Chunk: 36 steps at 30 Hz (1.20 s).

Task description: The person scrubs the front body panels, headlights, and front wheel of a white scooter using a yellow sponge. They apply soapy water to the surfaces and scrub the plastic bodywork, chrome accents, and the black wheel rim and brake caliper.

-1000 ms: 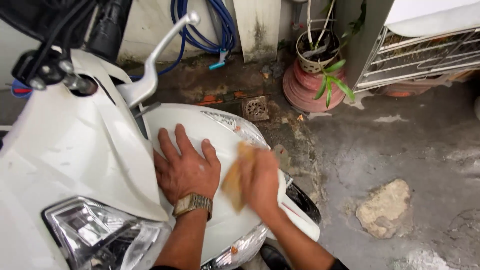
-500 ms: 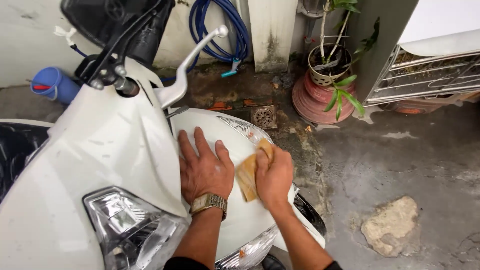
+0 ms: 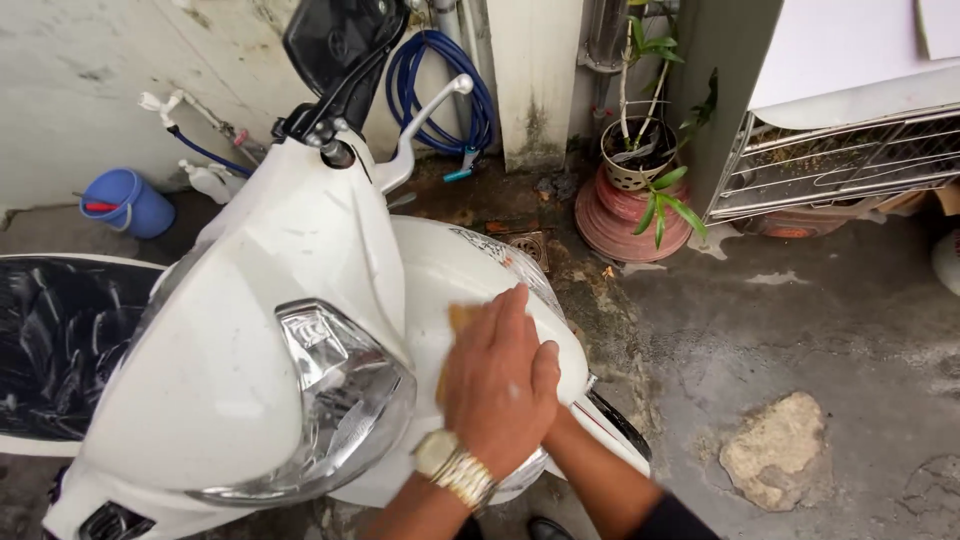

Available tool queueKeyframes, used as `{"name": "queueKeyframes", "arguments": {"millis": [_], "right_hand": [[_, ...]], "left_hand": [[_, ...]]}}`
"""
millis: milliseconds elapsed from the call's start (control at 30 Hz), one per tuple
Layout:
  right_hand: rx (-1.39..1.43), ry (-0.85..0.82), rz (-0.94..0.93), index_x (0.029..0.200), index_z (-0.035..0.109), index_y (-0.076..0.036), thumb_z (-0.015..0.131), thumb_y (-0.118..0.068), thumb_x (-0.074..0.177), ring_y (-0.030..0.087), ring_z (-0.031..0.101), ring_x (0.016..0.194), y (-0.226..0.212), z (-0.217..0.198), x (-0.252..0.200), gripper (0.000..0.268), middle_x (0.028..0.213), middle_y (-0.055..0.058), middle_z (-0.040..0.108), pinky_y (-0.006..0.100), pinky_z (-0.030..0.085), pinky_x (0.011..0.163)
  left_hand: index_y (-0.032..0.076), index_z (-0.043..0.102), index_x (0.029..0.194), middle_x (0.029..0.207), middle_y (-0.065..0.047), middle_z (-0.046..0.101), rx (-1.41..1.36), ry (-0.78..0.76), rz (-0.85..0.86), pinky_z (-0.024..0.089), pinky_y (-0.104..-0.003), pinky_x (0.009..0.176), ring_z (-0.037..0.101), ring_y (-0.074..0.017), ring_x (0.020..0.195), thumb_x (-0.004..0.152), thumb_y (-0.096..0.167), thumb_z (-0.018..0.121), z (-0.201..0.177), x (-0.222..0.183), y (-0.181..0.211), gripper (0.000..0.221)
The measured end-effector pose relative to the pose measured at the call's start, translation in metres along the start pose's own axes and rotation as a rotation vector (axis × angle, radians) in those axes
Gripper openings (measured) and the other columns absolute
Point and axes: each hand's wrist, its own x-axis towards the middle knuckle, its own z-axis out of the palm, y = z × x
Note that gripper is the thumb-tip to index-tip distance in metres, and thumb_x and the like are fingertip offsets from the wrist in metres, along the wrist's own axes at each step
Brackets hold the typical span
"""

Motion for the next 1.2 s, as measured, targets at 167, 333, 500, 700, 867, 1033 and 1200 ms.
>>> {"name": "queueKeyframes", "arguments": {"millis": [167,333,500,700,867,1033,1200], "right_hand": [[2.971,0.323,0.327,0.092,0.053,-0.002,0.043,-0.028,0.088,0.046,0.047,0.063,-0.043,-0.010,0.055,0.028,0.080,0.026,0.050,0.055,0.034,0.060],[2.957,0.699,-0.077,0.111,0.055,-0.010,0.049,-0.018,0.079,0.035,0.046,0.085,-0.021,-0.012,0.059,0.033,0.099,0.013,0.048,0.044,0.040,0.072],[2.896,0.715,0.088,0.108,0.058,-0.005,0.048,-0.020,0.079,0.033,0.051,0.086,-0.022,-0.016,0.041,0.033,0.092,0.015,0.057,0.043,0.037,0.074],[2.867,0.727,-0.123,0.110,0.050,-0.003,0.053,-0.019,0.082,0.029,0.048,0.094,-0.056,0.006,-0.032,0.033,0.109,0.014,0.052,0.039,0.052,0.069],[2.958,0.498,0.124,0.121,0.048,-0.016,0.054,-0.022,0.081,0.024,0.045,0.096,-0.089,-0.001,-0.066,0.041,0.113,0.010,0.047,0.034,0.056,0.061],[3.600,-0.399,0.134,0.059,0.045,-0.009,0.034,-0.023,0.092,0.014,0.048,0.034,-0.016,0.037,-0.056,0.037,0.044,-0.001,0.046,0.026,0.038,0.026],[3.114,0.447,0.347,0.112,0.051,-0.003,0.045,-0.019,0.080,0.026,0.045,0.087,-0.047,-0.016,-0.102,0.036,0.098,0.013,0.051,0.037,0.035,0.077]], "left_hand": [[0.003,0.055,0.114,0.117,-0.014,0.055,0.269,0.210,0.437,0.035,-0.049,0.087,0.049,-0.0340,0.109,0.084,0.031,0.057,-0.102,0.015,-0.014,0.041],[0.012,0.052,0.123,0.131,-0.016,0.047,0.586,0.131,0.253,0.033,-0.055,0.089,0.044,-0.0366,0.116,0.077,0.058,0.048,-0.134,0.006,-0.063,0.065],[0.022,0.061,0.117,0.128,-0.008,0.053,0.729,0.304,0.294,0.038,-0.045,0.088,0.050,-0.0303,0.115,0.076,0.058,0.053,-0.121,0.003,-0.070,0.055],[0.022,0.060,0.117,0.130,-0.007,0.050,0.667,0.294,0.252,0.036,-0.046,0.087,0.047,-0.0293,0.116,0.076,0.055,0.055,-0.122,0.000,-0.072,0.053],[0.022,0.061,0.117,0.129,-0.006,0.052,0.701,0.321,0.288,0.039,-0.045,0.085,0.049,-0.0291,0.114,0.076,0.054,0.058,-0.122,0.001,-0.070,0.051],[0.022,0.062,0.116,0.127,-0.005,0.053,0.723,0.348,0.305,0.040,-0.044,0.082,0.050,-0.0277,0.114,0.077,0.055,0.057,-0.119,-0.001,-0.073,0.051],[0.023,0.052,0.125,0.135,-0.009,0.044,0.674,0.102,0.162,0.036,-0.049,0.079,0.040,-0.0315,0.119,0.079,0.058,0.046,-0.124,0.002,-0.068,0.059]]}}
